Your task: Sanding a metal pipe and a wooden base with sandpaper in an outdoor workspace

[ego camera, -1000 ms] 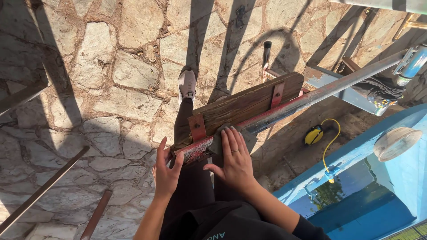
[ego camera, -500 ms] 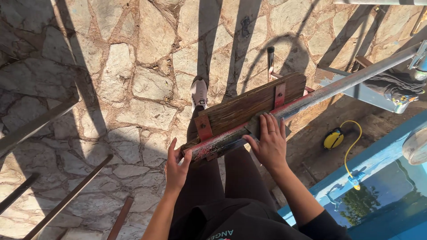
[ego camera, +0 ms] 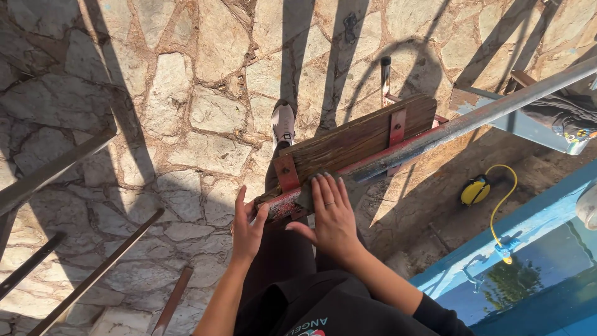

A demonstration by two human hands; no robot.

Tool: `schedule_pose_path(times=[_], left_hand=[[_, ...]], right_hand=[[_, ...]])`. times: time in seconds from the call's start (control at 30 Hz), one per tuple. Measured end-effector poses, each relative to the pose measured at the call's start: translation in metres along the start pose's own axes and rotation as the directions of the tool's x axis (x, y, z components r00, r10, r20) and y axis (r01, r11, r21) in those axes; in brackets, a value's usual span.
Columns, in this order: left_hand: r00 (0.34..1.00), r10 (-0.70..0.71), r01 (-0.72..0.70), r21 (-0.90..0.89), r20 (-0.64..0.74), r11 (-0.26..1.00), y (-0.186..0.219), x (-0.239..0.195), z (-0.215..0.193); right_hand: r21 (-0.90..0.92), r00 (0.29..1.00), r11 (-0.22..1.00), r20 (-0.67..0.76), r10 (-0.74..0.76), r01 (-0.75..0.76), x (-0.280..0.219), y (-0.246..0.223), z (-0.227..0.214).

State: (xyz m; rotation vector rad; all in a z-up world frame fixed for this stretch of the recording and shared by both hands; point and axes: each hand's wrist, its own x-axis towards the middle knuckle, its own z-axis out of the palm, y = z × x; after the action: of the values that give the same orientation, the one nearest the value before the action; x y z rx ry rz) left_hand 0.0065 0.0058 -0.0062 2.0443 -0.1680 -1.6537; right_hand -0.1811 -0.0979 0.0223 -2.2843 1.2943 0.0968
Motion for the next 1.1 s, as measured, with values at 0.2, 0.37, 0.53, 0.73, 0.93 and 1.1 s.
schedule_pose_path(times=[0.2,0.37,0.53,0.73,0.93,1.1], left_hand=[[1.0,0.028,-0.028,0.01,-0.007,1.0,0.004,0.002,0.0],[0.999,0.032,-0.032,-0.034,-0.027,0.999,-0.005,0.003,0.002],[0.998,0.017,-0.02,-0.054,-0.056,0.998,-0.011,0.006,0.004],[0.996,0.02,-0.028,-0.102,-0.085,0.994,-0.016,0.011,0.002],[0.993,0.024,-0.033,-0.071,-0.118,0.997,-0.012,0.006,0.007],[0.995,-0.003,0.004,0.007,-0.102,1.0,-0.012,0.008,0.002]], right_hand=[[-0.136,0.998,0.99,-0.05,0.04,-0.046,-0.002,0.08,-0.008],[0.008,1.0,1.0,0.004,-0.024,0.024,-0.004,-0.001,-0.001],[-0.193,0.998,0.98,-0.046,0.045,-0.054,0.006,0.077,-0.007],[0.038,1.0,0.999,0.014,-0.025,0.024,-0.001,0.022,-0.001],[-0.125,0.992,0.985,-0.061,0.112,-0.119,0.0,0.057,-0.005],[-0.123,0.998,0.992,-0.053,0.026,-0.033,-0.001,0.083,-0.003]])
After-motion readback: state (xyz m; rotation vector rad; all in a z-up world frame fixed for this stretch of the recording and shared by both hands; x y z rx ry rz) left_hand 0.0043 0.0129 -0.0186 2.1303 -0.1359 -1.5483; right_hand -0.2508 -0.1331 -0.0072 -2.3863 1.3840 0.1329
